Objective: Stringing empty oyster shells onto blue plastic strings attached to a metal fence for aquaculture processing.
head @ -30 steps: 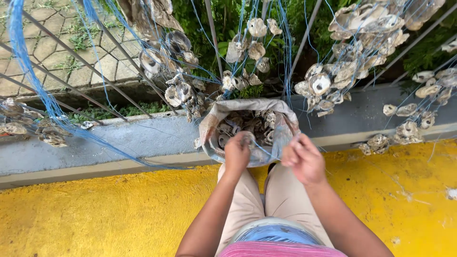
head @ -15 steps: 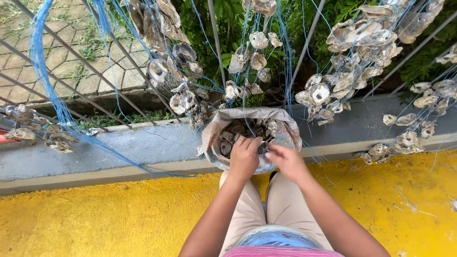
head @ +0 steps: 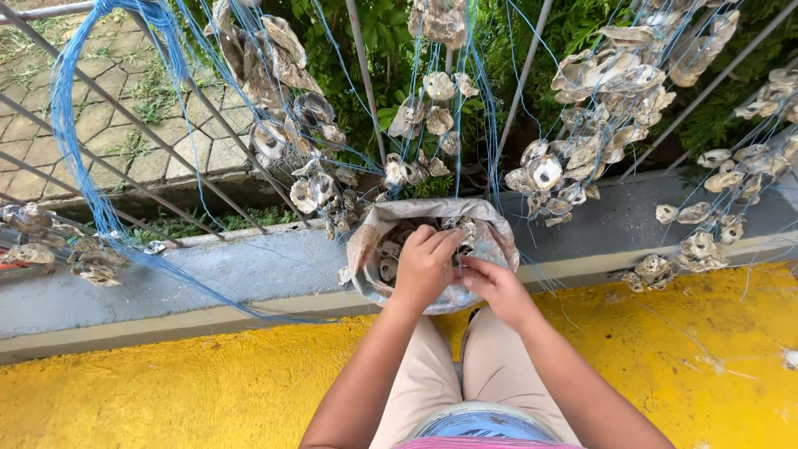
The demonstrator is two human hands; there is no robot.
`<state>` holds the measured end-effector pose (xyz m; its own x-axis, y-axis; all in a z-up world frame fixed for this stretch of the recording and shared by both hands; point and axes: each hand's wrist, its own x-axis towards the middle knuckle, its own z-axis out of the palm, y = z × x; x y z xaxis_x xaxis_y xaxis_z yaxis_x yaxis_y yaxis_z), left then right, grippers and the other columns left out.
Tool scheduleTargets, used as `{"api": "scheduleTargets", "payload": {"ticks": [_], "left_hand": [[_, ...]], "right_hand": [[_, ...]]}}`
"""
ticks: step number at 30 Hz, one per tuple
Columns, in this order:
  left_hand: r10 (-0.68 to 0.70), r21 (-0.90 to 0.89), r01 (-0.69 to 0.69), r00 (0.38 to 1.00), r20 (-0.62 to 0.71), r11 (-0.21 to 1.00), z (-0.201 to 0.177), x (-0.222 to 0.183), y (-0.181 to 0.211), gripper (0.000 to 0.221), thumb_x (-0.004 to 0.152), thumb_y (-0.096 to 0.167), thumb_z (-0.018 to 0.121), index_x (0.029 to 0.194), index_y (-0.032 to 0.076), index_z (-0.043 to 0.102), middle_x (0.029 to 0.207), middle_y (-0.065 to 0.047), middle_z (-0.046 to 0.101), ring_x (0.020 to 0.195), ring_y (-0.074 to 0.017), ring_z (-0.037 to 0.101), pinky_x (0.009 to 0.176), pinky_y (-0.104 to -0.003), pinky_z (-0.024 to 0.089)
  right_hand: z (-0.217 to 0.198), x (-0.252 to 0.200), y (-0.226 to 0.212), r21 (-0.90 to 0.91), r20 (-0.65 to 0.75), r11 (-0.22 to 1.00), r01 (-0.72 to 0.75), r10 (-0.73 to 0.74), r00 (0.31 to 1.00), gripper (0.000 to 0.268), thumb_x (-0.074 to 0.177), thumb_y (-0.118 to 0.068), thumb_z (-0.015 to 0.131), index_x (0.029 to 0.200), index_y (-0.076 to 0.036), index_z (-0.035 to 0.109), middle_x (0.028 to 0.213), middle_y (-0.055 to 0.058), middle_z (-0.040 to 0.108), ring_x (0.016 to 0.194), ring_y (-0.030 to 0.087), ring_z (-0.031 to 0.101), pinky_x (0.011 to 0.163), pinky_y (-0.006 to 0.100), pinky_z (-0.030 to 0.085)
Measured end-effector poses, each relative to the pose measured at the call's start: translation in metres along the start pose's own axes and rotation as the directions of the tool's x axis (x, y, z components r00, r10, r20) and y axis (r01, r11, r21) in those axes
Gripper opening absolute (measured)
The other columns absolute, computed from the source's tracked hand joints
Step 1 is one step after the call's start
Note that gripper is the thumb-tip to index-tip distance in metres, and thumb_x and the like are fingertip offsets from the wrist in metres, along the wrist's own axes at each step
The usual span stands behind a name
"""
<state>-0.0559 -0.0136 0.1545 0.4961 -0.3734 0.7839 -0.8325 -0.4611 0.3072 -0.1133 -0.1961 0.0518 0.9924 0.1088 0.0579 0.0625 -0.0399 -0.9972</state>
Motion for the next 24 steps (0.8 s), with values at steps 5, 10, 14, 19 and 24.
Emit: {"api": "scheduleTargets", "payload": {"ticks": [5, 10, 14, 19, 24], "left_hand": [[-0.043, -0.065, 0.04, 0.998, -0.044, 0.997, -0.01, 0.022, 0.004, 0.037, 0.079, -0.007, 0.066, 0.111, 0.009, 0.074, 0.104, -0.006, 0.075, 0.088, -0.028, 0.063, 0.081, -0.039, 0.053], [-0.007, -0.08, -0.003, 0.993, -0.114, 0.997, -0.026, 0.063, 0.006, 0.033, 0.082, -0.007, 0.067, 0.109, 0.011, 0.074, 0.103, -0.004, 0.076, 0.087, -0.0267, 0.064, 0.08, -0.037, 0.053], [0.027, -0.115, -0.038, 0.995, -0.095, 0.993, -0.021, 0.07, 0.012, 0.034, 0.078, -0.006, 0.068, 0.107, 0.012, 0.073, 0.1, -0.003, 0.076, 0.085, -0.0265, 0.064, 0.078, -0.037, 0.054], [-0.036, -0.194, 0.014, 0.993, -0.113, 0.981, -0.029, 0.084, 0.017, 0.045, 0.08, -0.008, 0.067, 0.12, 0.013, 0.072, 0.099, -0.003, 0.076, 0.082, -0.0244, 0.063, 0.077, -0.035, 0.054], [-0.195, -0.318, 0.126, 0.962, -0.193, 0.939, -0.034, 0.135, 0.009, 0.054, 0.085, -0.009, 0.066, 0.137, 0.01, 0.064, 0.097, -0.005, 0.075, 0.08, -0.02, 0.064, 0.076, -0.031, 0.053]], "right_hand": [[0.008, 0.0, 0.03, -0.034, -0.056, 0.992, -0.119, 0.117, 0.992, 0.018, 0.1, -0.004, 0.064, 0.109, 0.006, 0.077, 0.086, 0.016, 0.072, 0.08, 0.021, 0.067, 0.077, 0.036, 0.057], [0.009, 0.007, -0.081, -0.019, -0.02, 0.999, 0.032, -0.032, 0.999, 0.021, 0.094, -0.005, 0.063, 0.112, 0.002, 0.072, 0.095, 0.008, 0.074, 0.088, 0.013, 0.069, 0.081, 0.029, 0.057], [0.003, 0.029, -0.112, 0.397, -0.114, 0.916, 0.062, -0.018, 0.993, 0.02, 0.093, -0.005, 0.061, 0.111, -0.001, 0.068, 0.095, 0.005, 0.072, 0.085, 0.011, 0.069, 0.08, 0.027, 0.058], [0.003, 0.03, -0.071, 0.141, -0.207, 0.979, 0.147, -0.116, 0.972, 0.012, 0.099, -0.002, 0.062, 0.104, 0.004, 0.071, 0.081, 0.007, 0.07, 0.069, 0.013, 0.065, 0.065, 0.029, 0.056], [0.011, 0.022, -0.093, -0.064, -0.234, 0.97, 0.234, -0.243, 0.941, 0.012, 0.098, -0.001, 0.063, 0.104, 0.004, 0.072, 0.078, 0.005, 0.071, 0.068, 0.011, 0.066, 0.063, 0.027, 0.057]]}}
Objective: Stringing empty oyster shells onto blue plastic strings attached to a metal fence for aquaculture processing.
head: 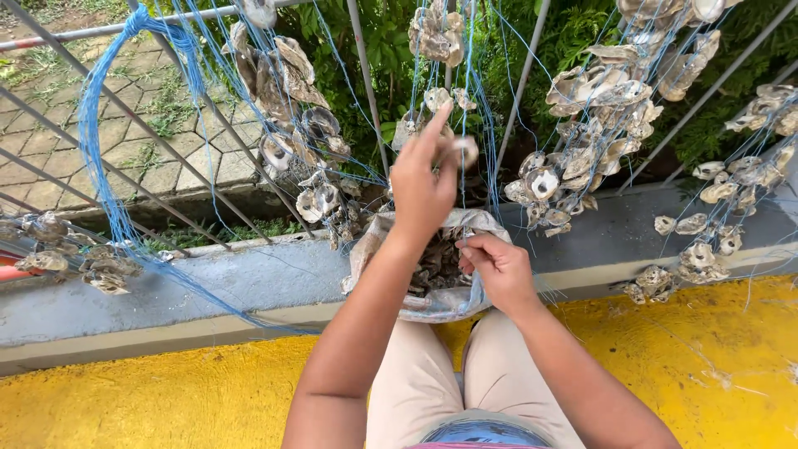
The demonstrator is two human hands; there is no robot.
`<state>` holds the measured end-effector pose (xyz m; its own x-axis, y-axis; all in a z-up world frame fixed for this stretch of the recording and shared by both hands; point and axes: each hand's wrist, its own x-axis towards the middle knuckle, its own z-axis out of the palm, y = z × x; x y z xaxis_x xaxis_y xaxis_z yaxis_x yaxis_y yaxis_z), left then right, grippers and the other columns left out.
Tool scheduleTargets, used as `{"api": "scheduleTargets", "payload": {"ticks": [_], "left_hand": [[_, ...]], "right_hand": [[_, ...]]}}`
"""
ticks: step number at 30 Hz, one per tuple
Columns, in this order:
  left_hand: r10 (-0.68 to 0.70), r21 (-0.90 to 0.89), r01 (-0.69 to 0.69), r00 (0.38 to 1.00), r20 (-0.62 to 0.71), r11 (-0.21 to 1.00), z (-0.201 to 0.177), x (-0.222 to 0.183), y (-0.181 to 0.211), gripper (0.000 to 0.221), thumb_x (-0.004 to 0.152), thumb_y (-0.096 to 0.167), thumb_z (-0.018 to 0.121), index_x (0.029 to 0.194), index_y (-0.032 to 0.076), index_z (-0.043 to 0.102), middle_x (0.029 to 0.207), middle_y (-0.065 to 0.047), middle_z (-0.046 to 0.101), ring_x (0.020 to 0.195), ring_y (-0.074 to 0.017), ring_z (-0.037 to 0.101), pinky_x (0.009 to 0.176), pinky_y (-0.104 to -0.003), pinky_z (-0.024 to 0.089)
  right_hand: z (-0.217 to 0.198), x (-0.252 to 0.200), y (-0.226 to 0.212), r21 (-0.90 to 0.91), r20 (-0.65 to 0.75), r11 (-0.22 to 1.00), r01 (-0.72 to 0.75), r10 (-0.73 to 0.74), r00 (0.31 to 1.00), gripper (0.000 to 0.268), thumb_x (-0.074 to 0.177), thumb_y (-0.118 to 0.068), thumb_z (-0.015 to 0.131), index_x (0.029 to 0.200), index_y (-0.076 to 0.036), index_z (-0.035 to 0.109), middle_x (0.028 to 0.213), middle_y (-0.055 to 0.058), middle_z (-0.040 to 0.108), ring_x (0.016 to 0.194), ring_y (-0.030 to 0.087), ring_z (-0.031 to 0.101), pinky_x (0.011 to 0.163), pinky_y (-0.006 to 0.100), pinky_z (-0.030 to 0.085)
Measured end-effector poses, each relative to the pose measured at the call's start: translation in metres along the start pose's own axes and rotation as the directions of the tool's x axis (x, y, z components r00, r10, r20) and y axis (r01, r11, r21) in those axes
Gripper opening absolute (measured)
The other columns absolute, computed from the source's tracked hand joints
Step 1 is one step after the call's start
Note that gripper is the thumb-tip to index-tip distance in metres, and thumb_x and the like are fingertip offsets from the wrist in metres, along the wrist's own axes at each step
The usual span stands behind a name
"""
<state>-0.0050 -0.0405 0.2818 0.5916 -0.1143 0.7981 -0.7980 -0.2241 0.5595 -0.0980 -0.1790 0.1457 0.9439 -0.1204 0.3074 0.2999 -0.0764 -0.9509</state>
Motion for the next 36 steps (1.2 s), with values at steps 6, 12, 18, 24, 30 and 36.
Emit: {"api": "scheduleTargets", "payload": {"ticks": [6, 12, 18, 24, 30, 36], "left_hand": [[-0.109, -0.155, 0.095, 0.99, -0.088, 0.983, 0.02, 0.037, -0.024, 0.028, 0.098, -0.003, 0.065, 0.121, 0.01, 0.074, 0.099, -0.007, 0.077, 0.083, -0.0127, 0.07, 0.078, -0.027, 0.056], [-0.13, -0.171, 0.112, 0.987, -0.095, 0.979, 0.024, 0.036, -0.017, 0.023, 0.097, -0.001, 0.066, 0.116, 0.009, 0.076, 0.102, -0.007, 0.079, 0.084, -0.0086, 0.071, 0.077, -0.024, 0.057], [-0.197, -0.175, 0.18, 0.977, -0.086, 0.968, 0.028, 0.049, -0.015, 0.025, 0.096, 0.0, 0.067, 0.117, 0.008, 0.075, 0.1, -0.009, 0.079, 0.08, -0.0087, 0.069, 0.074, -0.025, 0.056], [-0.003, -0.104, -0.011, 0.991, -0.131, 0.994, 0.028, 0.068, -0.011, 0.021, 0.098, -0.003, 0.064, 0.116, 0.006, 0.072, 0.105, -0.011, 0.076, 0.087, -0.0177, 0.074, 0.079, -0.03, 0.059], [0.149, 0.041, -0.145, 0.984, -0.095, 0.989, 0.022, 0.069, -0.018, 0.035, 0.09, -0.013, 0.057, 0.119, 0.005, 0.064, 0.107, -0.013, 0.069, 0.096, -0.0293, 0.07, 0.086, -0.035, 0.057], [0.181, 0.029, -0.182, 0.983, 0.044, 0.983, 0.012, 0.077, -0.017, 0.039, 0.088, -0.015, 0.057, 0.122, 0.004, 0.062, 0.105, -0.014, 0.065, 0.093, -0.0307, 0.066, 0.084, -0.037, 0.055]], "right_hand": [[-0.008, 0.025, -0.014, -0.072, 0.097, 0.997, 0.019, -0.011, 0.995, 0.015, 0.098, -0.004, 0.065, 0.109, 0.004, 0.072, 0.093, 0.007, 0.074, 0.085, 0.012, 0.069, 0.078, 0.028, 0.057], [0.003, 0.08, -0.069, 0.352, 0.07, 0.933, -0.076, 0.055, 0.996, 0.03, 0.093, -0.009, 0.062, 0.123, -0.006, 0.063, 0.105, 0.005, 0.073, 0.094, 0.012, 0.072, 0.089, 0.027, 0.057], [0.008, 0.082, -0.088, -0.052, -0.155, 0.99, 0.132, -0.139, 0.978, 0.017, 0.105, -0.009, 0.062, 0.11, 0.001, 0.075, 0.075, 0.003, 0.061, 0.067, 0.009, 0.053, 0.06, 0.025, 0.043], [0.006, 0.065, -0.127, -0.38, -0.133, 0.877, 0.294, -0.366, 0.921, 0.01, 0.1, -0.004, 0.065, 0.103, -0.002, 0.074, 0.074, 0.004, 0.067, 0.063, 0.007, 0.058, 0.059, 0.024, 0.048], [-0.012, 0.085, -0.158, -0.438, -0.097, 0.757, 0.484, -0.576, 0.812, 0.007, 0.102, -0.003, 0.066, 0.104, -0.003, 0.073, 0.087, 0.006, 0.071, 0.07, 0.009, 0.062, 0.063, 0.025, 0.05], [-0.043, 0.2, -0.182, -0.246, -0.061, 0.758, 0.604, -0.634, 0.771, 0.008, 0.11, -0.003, 0.064, 0.106, -0.002, 0.071, 0.091, 0.002, 0.069, 0.078, 0.007, 0.063, 0.069, 0.022, 0.051]]}}
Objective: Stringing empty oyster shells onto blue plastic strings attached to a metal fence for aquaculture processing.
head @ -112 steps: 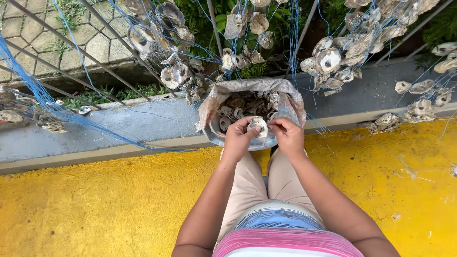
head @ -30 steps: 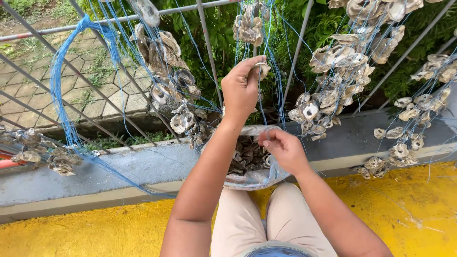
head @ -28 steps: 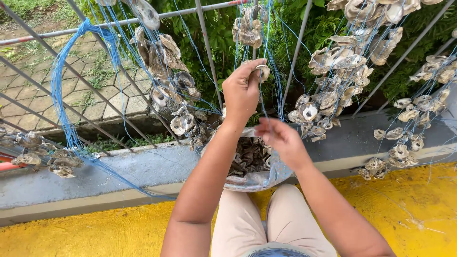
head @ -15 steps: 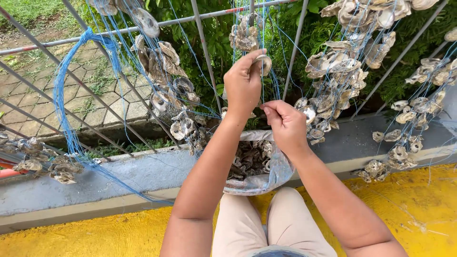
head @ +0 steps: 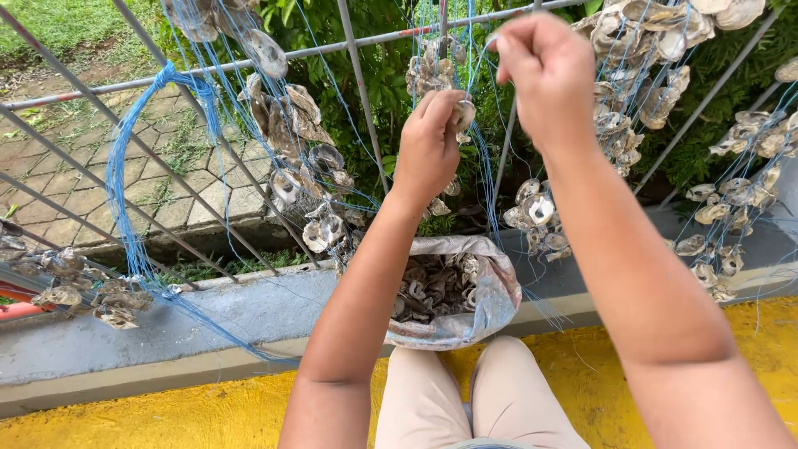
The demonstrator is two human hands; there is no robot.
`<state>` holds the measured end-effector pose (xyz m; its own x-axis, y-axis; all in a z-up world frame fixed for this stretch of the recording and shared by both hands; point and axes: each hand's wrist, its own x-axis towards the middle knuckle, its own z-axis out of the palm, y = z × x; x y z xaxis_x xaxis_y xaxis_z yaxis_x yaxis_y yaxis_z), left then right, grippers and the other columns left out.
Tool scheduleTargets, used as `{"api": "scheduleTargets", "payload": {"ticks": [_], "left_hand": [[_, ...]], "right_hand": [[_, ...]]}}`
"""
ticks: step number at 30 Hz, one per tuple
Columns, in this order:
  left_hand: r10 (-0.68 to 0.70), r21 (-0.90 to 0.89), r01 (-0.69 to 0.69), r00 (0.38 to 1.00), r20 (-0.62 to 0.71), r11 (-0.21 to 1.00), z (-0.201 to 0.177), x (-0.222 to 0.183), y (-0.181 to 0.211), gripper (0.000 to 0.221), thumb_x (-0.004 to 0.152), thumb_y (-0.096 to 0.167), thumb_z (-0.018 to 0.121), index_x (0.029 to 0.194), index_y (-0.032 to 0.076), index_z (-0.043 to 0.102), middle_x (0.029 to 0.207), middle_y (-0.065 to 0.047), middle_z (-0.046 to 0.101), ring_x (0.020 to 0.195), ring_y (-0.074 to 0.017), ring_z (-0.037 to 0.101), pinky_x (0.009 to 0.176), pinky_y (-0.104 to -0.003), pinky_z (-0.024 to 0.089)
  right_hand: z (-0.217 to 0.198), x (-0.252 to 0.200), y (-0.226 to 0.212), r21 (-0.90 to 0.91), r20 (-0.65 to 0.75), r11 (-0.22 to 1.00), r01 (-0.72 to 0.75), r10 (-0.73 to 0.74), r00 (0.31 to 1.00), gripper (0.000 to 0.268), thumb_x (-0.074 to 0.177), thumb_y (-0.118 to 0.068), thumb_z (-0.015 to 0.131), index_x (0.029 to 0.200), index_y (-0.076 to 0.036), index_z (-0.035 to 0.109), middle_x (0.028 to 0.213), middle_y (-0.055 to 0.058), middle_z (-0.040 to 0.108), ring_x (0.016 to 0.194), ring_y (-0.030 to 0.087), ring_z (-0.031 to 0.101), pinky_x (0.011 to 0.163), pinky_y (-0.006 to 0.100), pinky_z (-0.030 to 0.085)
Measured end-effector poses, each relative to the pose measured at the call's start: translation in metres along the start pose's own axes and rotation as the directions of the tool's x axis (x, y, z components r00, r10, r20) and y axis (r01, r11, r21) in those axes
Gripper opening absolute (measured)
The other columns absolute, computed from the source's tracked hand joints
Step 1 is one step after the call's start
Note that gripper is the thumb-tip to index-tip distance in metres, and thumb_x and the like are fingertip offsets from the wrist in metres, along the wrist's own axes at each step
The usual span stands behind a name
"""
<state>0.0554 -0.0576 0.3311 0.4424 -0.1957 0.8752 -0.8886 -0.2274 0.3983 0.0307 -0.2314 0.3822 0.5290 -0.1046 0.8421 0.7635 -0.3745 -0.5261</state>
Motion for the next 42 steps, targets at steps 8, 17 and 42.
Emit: {"api": "scheduleTargets", "payload": {"ticks": [8, 17, 42], "left_hand": [[-0.257, -0.486, 0.25, 0.965, 0.053, 0.837, 0.008, -0.006, -0.014, 0.025, 0.097, -0.005, 0.051, 0.119, -0.002, 0.063, 0.101, -0.008, 0.064, 0.086, -0.0147, 0.064, 0.079, -0.03, 0.056], [-0.158, -0.237, 0.164, 0.986, 0.042, 0.958, 0.001, -0.003, -0.013, 0.03, 0.099, -0.001, 0.053, 0.127, -0.002, 0.061, 0.103, -0.009, 0.062, 0.085, -0.0168, 0.066, 0.078, -0.029, 0.057], [-0.04, -0.012, 0.041, 0.999, 0.011, 0.999, -0.009, -0.004, 0.011, 0.055, 0.093, -0.005, 0.061, 0.143, 0.019, 0.062, 0.094, -0.009, 0.059, 0.084, -0.0221, 0.061, 0.081, -0.032, 0.054]], "right_hand": [[0.036, 0.026, 0.043, 0.121, 0.016, 0.969, -0.215, 0.215, 0.976, 0.006, 0.102, -0.004, 0.068, 0.097, -0.003, 0.069, 0.078, 0.0, 0.069, 0.068, 0.004, 0.065, 0.058, 0.02, 0.05], [0.027, 0.032, 0.037, 0.292, 0.249, 0.818, -0.496, 0.436, 0.865, 0.008, 0.1, -0.01, 0.07, 0.102, -0.003, 0.073, 0.088, 0.005, 0.074, 0.073, 0.009, 0.065, 0.065, 0.024, 0.049], [0.019, 0.014, 0.027, 0.08, 0.016, 0.978, -0.195, 0.194, 0.981, 0.025, 0.094, 0.001, 0.081, 0.096, -0.004, 0.056, 0.081, -0.001, 0.067, 0.075, 0.005, 0.064, 0.064, 0.021, 0.053]]}}
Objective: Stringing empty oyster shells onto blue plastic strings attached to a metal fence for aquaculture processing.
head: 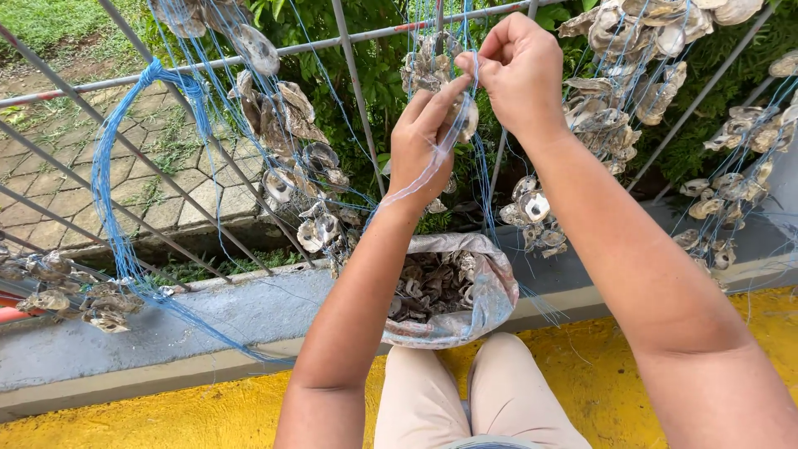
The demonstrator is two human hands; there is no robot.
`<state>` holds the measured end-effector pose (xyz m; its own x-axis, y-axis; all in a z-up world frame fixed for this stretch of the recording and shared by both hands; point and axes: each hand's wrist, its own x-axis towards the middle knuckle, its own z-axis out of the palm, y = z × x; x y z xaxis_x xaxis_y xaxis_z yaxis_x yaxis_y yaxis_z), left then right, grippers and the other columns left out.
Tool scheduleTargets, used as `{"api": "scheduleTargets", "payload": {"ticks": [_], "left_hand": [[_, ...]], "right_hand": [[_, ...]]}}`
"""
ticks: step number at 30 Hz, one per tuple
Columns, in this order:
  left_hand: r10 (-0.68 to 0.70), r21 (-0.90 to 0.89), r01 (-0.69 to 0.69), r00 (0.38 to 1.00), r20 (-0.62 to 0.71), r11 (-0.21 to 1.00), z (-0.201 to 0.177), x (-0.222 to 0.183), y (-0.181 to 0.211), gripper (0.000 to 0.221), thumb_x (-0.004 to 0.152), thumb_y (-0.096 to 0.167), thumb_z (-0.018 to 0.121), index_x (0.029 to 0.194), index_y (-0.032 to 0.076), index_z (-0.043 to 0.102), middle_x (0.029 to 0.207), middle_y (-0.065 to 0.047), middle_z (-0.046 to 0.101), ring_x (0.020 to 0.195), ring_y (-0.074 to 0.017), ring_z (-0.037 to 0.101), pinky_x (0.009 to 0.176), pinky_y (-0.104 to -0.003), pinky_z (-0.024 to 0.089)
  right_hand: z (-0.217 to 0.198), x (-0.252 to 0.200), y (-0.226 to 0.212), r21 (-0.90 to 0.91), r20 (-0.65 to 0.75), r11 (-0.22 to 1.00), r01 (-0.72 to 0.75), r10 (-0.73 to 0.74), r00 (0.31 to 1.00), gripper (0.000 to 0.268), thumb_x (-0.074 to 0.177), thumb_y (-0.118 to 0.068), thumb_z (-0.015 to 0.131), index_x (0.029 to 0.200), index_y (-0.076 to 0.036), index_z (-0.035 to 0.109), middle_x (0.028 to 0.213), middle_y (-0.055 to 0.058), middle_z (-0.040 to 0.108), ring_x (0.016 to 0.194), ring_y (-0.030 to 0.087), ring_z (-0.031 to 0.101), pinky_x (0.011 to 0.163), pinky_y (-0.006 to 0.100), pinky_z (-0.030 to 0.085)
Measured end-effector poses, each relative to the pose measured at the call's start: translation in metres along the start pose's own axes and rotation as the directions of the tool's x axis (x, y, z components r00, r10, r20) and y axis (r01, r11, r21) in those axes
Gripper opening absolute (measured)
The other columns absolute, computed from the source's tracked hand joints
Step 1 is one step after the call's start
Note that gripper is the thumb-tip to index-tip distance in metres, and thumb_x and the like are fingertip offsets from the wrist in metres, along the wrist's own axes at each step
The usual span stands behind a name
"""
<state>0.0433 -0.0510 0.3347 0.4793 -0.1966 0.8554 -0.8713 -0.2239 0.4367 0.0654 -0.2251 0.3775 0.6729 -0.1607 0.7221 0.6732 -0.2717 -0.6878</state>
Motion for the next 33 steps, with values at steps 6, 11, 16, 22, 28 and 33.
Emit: {"api": "scheduleTargets", "payload": {"ticks": [6, 11, 16, 22, 28, 33], "left_hand": [[0.003, -0.16, -0.001, 1.0, 0.01, 0.987, -0.003, 0.003, -0.002, 0.048, 0.098, -0.006, 0.057, 0.14, 0.016, 0.063, 0.098, -0.006, 0.059, 0.088, -0.0179, 0.063, 0.082, -0.031, 0.056], [-0.179, -0.458, 0.21, 0.978, 0.11, 0.864, -0.003, 0.004, -0.006, 0.039, 0.103, -0.003, 0.056, 0.139, 0.01, 0.064, 0.101, -0.007, 0.055, 0.092, -0.0169, 0.063, 0.081, -0.031, 0.06], [-0.033, -0.111, 0.031, 0.999, -0.019, 0.993, -0.001, 0.005, -0.001, 0.042, 0.095, -0.005, 0.058, 0.134, 0.009, 0.065, 0.102, -0.01, 0.063, 0.093, -0.0241, 0.066, 0.083, -0.034, 0.056], [0.106, 0.146, -0.093, 0.99, -0.088, 0.985, 0.0, 0.011, 0.016, 0.046, 0.091, -0.006, 0.06, 0.134, 0.011, 0.065, 0.101, -0.012, 0.065, 0.092, -0.0307, 0.065, 0.082, -0.04, 0.054], [0.061, 0.029, -0.059, 0.995, -0.081, 0.998, -0.004, 0.007, 0.027, 0.055, 0.09, -0.008, 0.059, 0.139, 0.014, 0.064, 0.093, -0.011, 0.06, 0.083, -0.028, 0.062, 0.078, -0.038, 0.053], [0.05, 0.03, -0.047, 0.995, -0.092, 0.998, 0.004, 0.002, 0.005, 0.06, 0.086, -0.01, 0.059, 0.141, 0.014, 0.063, 0.091, -0.01, 0.058, 0.081, -0.0251, 0.061, 0.078, -0.035, 0.053]], "right_hand": [[-0.013, 0.0, -0.022, -0.013, 0.144, 0.997, -0.077, 0.078, 0.986, 0.008, 0.095, -0.003, 0.081, 0.098, -0.001, 0.074, 0.085, -0.001, 0.071, 0.075, 0.006, 0.064, 0.069, 0.022, 0.053], [-0.019, -0.006, -0.056, -0.305, 0.394, 0.9, 0.31, -0.177, 0.902, 0.022, 0.091, 0.002, 0.072, 0.111, -0.004, 0.077, 0.105, 0.009, 0.067, 0.089, 0.017, 0.065, 0.075, 0.029, 0.052], [-0.025, -0.005, -0.048, -0.557, 0.402, 0.695, 0.455, -0.253, 0.88, 0.008, 0.094, -0.008, 0.081, 0.099, -0.005, 0.076, 0.099, 0.01, 0.063, 0.095, 0.026, 0.064, 0.083, 0.037, 0.051], [-0.018, -0.03, -0.09, -0.645, 0.434, 0.468, 0.604, -0.426, 0.794, 0.019, 0.085, -0.012, 0.08, 0.078, -0.006, 0.063, 0.098, 0.011, 0.056, 0.102, 0.032, 0.056, 0.088, 0.045, 0.044], [-0.025, -0.067, -0.098, -0.493, 0.452, 0.583, 0.646, -0.463, 0.762, 0.019, 0.082, -0.013, 0.078, 0.081, -0.007, 0.06, 0.101, 0.01, 0.06, 0.1, 0.032, 0.057, 0.088, 0.044, 0.043], [-0.017, -0.082, -0.102, -0.604, 0.323, 0.783, 0.146, 0.073, 0.943, 0.029, 0.088, -0.025, 0.074, 0.111, -0.012, 0.063, 0.093, 0.008, 0.065, 0.087, 0.028, 0.062, 0.08, 0.038, 0.047]]}}
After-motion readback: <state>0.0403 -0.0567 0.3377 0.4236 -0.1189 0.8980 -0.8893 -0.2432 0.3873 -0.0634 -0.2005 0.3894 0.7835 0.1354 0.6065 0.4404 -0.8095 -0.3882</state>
